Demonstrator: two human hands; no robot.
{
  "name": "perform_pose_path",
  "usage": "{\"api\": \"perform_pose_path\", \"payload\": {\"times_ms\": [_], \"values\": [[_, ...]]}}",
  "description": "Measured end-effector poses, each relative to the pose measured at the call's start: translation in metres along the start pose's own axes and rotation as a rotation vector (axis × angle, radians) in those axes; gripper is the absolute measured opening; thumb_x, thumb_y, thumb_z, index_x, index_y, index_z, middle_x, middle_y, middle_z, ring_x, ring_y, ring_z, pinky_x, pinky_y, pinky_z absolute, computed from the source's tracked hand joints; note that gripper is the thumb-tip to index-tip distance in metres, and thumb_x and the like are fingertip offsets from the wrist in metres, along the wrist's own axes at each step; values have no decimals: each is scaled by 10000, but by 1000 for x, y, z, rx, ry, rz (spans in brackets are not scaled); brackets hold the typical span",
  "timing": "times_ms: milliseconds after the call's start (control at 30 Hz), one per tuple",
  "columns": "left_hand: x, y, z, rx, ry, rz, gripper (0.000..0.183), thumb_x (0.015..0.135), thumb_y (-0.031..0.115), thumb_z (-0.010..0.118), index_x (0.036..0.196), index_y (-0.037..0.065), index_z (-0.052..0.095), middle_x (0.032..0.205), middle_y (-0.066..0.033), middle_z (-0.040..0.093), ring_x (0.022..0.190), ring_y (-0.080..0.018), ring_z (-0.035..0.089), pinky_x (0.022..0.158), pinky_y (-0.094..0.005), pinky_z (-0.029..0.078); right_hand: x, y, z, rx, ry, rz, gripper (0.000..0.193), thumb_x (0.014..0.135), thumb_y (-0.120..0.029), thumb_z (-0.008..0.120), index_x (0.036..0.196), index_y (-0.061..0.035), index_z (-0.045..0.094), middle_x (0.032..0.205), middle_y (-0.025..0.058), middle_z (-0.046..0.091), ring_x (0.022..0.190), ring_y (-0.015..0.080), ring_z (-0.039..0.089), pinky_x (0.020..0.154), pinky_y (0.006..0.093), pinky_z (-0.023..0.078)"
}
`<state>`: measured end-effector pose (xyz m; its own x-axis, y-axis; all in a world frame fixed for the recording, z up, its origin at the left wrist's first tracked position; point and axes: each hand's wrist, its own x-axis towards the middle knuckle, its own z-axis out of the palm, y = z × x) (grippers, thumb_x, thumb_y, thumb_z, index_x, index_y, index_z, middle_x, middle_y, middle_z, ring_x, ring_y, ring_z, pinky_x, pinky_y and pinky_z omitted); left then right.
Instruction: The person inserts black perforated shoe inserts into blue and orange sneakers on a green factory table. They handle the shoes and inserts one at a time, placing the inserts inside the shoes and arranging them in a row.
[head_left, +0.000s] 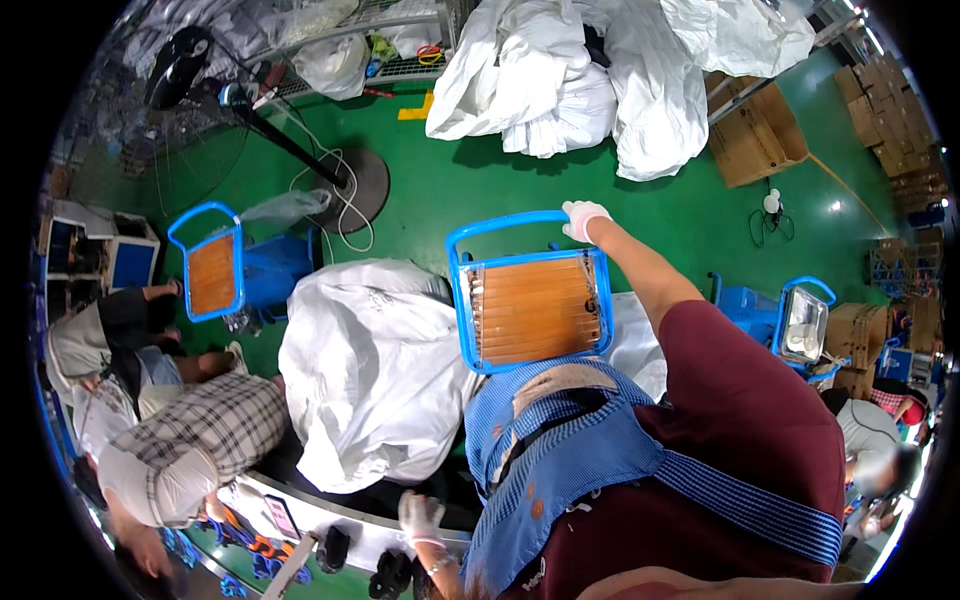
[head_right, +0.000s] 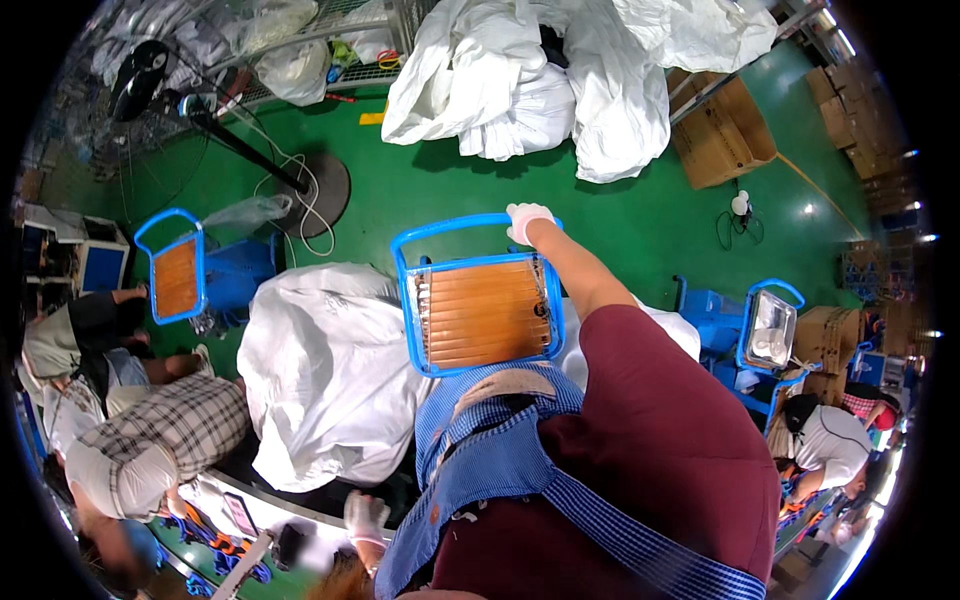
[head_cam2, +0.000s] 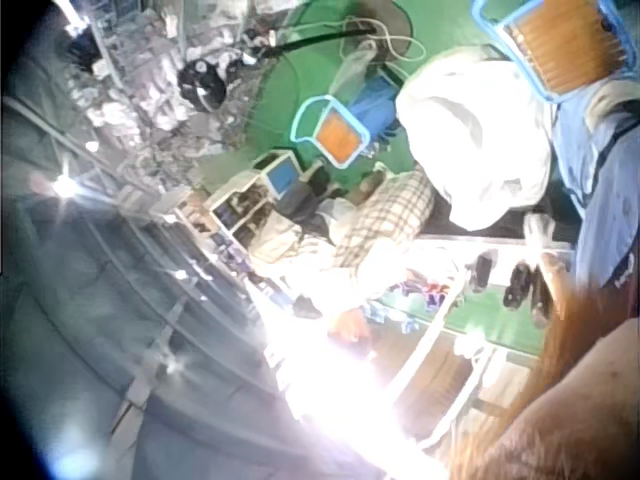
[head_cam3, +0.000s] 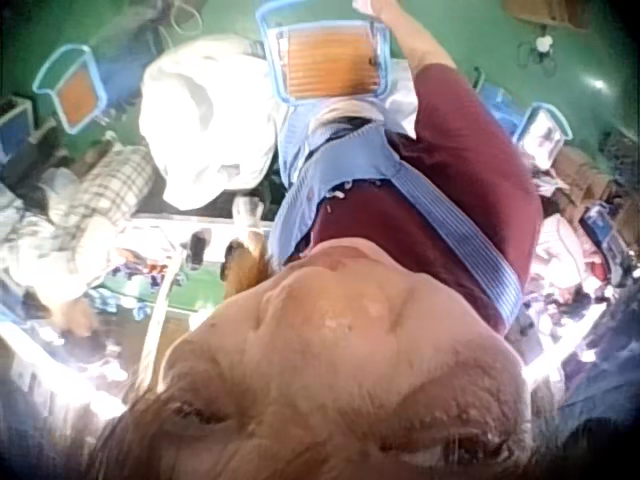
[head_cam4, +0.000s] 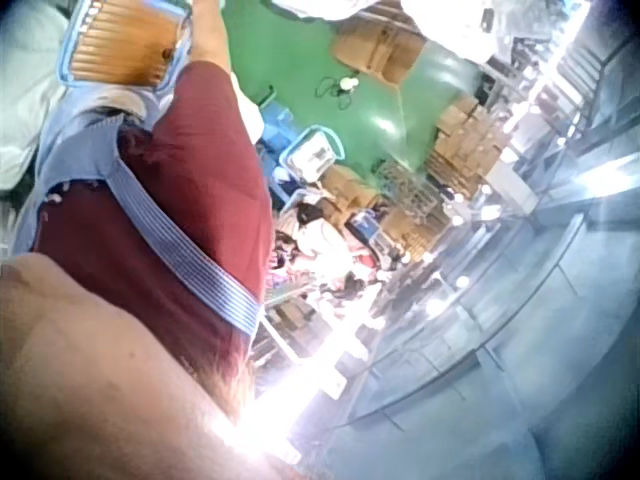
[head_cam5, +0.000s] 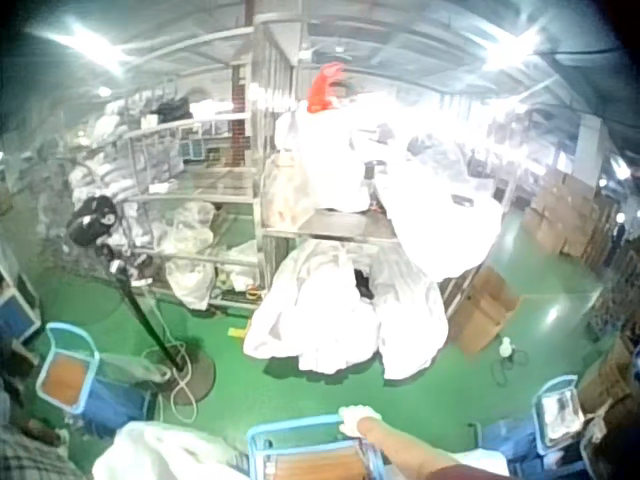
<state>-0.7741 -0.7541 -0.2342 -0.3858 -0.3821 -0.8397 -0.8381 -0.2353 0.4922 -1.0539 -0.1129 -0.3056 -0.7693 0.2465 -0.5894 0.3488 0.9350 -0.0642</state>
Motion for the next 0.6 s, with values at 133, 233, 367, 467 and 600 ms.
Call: {"api": "perform_pose_path", "payload": {"times_ms": [133,233,367,467,600], "values": [[-12,-44,28,217,-256,-94,383,929,182,622,1283,64,537,1061,-85,640,801,-239,670,655,-392,581,-1,8,6,9,57,-41,423,898,-334,575,1201,-40,554,1198,189,621,1123,354,587,928,439,484],[62,-134,-36,-439,-400,-494,382,925,120,603,1283,10,531,1154,-128,644,949,-260,656,880,-393,541,-20,45,3,104,93,-2,425,898,-341,574,1192,-34,556,1151,202,636,1078,367,606,917,448,488],[24,-99,24,452,-284,-174,395,910,140,611,1277,15,539,1172,-143,632,975,-277,645,894,-397,529,-62,126,9,192,56,223,390,903,-320,571,1169,-34,554,1106,222,644,1015,385,628,888,455,499],[13,-68,36,561,-276,-111,405,898,156,617,1273,18,545,1185,-154,623,995,-290,638,905,-400,521,-77,148,26,219,138,430,356,898,-293,587,1153,-47,555,1107,213,636,1021,381,632,877,461,509],[1,-58,46,675,-292,-22,419,883,176,624,1267,22,553,1203,-169,611,1021,-307,627,919,-404,510,-70,152,10,191,180,548,377,889,-299,582,1163,-43,547,1201,208,574,1074,374,612,904,460,518]]}}
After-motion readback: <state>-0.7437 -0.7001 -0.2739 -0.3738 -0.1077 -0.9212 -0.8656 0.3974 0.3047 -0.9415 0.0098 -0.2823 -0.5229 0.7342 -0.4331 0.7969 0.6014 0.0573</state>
